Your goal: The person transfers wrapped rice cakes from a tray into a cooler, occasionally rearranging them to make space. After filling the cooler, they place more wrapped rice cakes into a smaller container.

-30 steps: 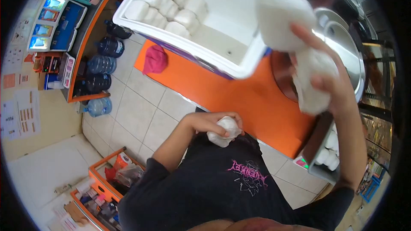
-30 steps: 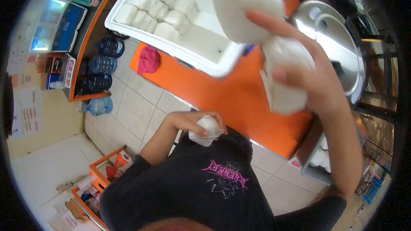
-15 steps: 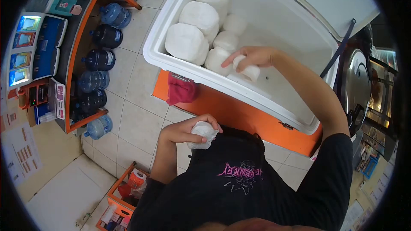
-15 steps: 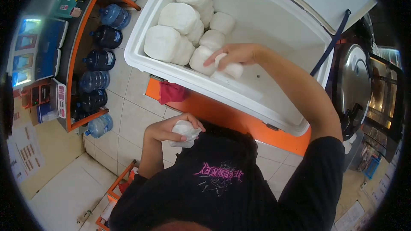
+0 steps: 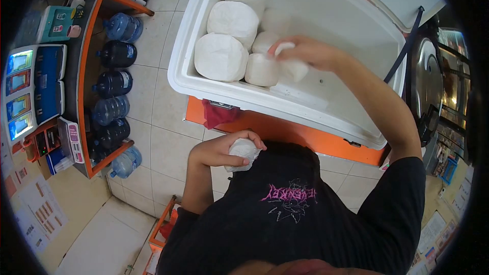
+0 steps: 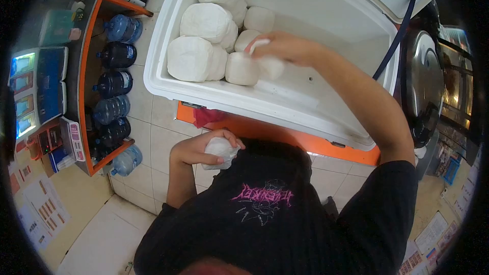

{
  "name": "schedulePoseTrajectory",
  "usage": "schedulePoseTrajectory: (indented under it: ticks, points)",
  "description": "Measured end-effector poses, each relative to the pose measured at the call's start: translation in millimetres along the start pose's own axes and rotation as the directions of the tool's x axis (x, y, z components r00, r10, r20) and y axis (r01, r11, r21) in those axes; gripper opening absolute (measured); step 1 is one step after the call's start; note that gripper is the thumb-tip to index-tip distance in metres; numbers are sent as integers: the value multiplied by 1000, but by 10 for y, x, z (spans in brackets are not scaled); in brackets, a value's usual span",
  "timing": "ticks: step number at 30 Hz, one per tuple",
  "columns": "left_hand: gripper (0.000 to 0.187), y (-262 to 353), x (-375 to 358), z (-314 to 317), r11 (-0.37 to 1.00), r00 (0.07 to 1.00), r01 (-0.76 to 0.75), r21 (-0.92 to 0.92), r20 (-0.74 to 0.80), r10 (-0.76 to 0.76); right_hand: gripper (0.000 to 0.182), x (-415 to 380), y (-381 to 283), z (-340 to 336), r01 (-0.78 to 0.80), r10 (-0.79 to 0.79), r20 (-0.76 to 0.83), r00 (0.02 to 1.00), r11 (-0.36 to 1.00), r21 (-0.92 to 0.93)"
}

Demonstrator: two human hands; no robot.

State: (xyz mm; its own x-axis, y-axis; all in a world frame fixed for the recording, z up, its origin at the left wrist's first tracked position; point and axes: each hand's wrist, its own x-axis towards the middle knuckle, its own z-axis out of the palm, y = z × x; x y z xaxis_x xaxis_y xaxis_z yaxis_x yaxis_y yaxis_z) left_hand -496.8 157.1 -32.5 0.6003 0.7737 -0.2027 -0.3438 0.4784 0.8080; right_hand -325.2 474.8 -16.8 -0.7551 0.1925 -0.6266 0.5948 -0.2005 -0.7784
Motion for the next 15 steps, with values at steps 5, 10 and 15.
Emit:
schedulePoseTrajectory:
  ticks: [5, 10, 15]
  points:
    - [50, 435, -148, 93, 995, 997, -83, 55, 5, 83, 80, 167, -127, 76, -117, 186, -415, 890, 975, 187]
    - [48, 1187, -76, 257, 928, 922, -371, 45, -104, 374, 81, 399, 266, 430, -62, -46, -525, 850, 981, -185]
    - [48, 2193, 635, 332, 778, 818, -262, 571, -297, 493, 77, 753, 741, 274, -87, -288, -432, 855, 740, -667]
